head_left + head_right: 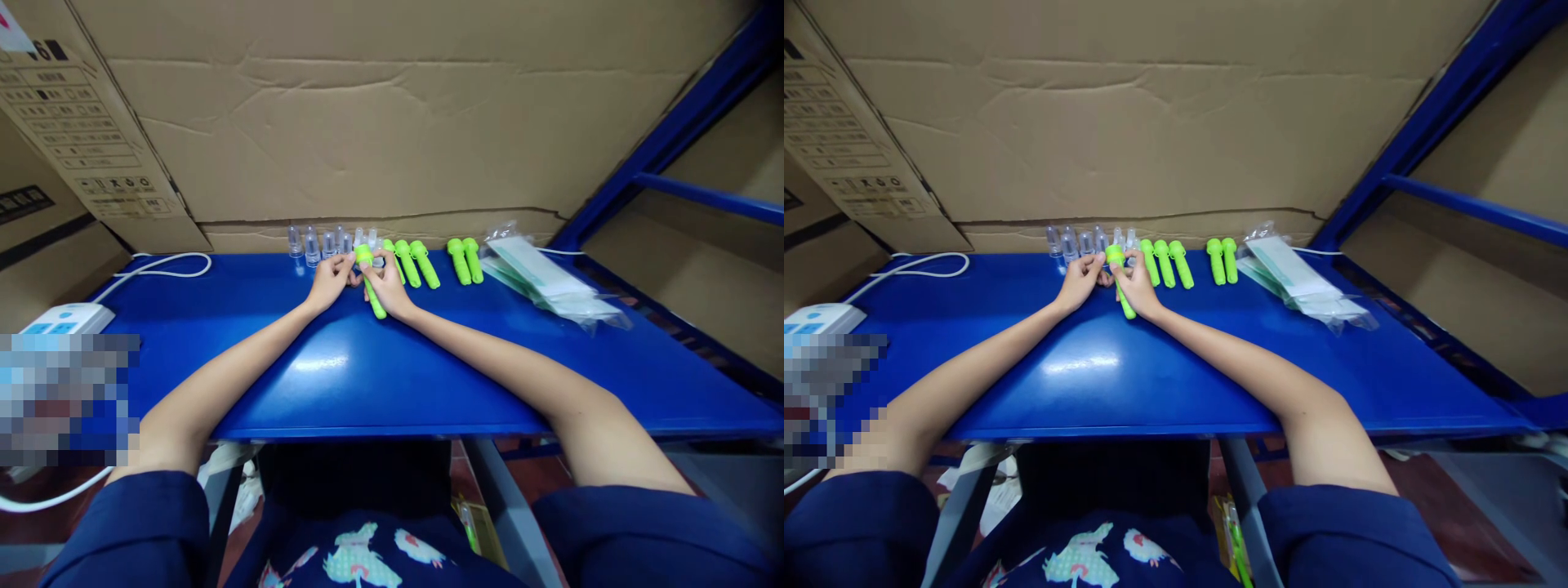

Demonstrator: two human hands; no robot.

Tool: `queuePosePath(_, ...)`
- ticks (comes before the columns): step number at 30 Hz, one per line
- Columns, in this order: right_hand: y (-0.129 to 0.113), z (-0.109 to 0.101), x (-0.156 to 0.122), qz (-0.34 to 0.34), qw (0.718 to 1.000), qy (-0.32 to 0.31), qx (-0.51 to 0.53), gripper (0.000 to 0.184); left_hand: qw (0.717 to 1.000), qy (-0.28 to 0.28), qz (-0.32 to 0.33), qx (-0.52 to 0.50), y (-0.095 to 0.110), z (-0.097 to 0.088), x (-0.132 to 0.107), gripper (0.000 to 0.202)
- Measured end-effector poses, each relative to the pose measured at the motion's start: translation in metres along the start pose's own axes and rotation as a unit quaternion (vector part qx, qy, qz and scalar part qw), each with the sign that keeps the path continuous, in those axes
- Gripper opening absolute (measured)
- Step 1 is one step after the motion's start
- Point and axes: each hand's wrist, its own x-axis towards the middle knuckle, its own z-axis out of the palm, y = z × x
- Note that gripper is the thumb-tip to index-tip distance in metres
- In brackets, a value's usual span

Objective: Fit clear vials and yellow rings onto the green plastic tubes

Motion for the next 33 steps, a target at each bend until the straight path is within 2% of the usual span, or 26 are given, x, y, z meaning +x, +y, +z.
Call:
queuePosePath(9,-0.001,0.002,-0.002,-0.023,0.999,-0.023,-0.014,0.054,0.998,-0.035,0.042,0.039,0.001,0.001,0.000,0.066)
queuePosePath(21,-0.014,0.002,-0.009,-0.055,0.996,-0.041,-0.049,0.068,0.998,-0.056,0.006,-0.017,0.005,0.001,0.002,0.068)
queuePosePath(28,-0.012,0.002,-0.009,-0.046,0.996,-0.045,-0.059,0.078,0.998,-0.058,0.016,-0.021,0.004,0.001,0.001,0.065)
queuePosePath(33,-0.014,0.003,-0.010,-0.049,0.996,-0.042,-0.061,0.077,0.998,-0.056,0.014,-0.039,0.005,0.001,0.002,0.063)
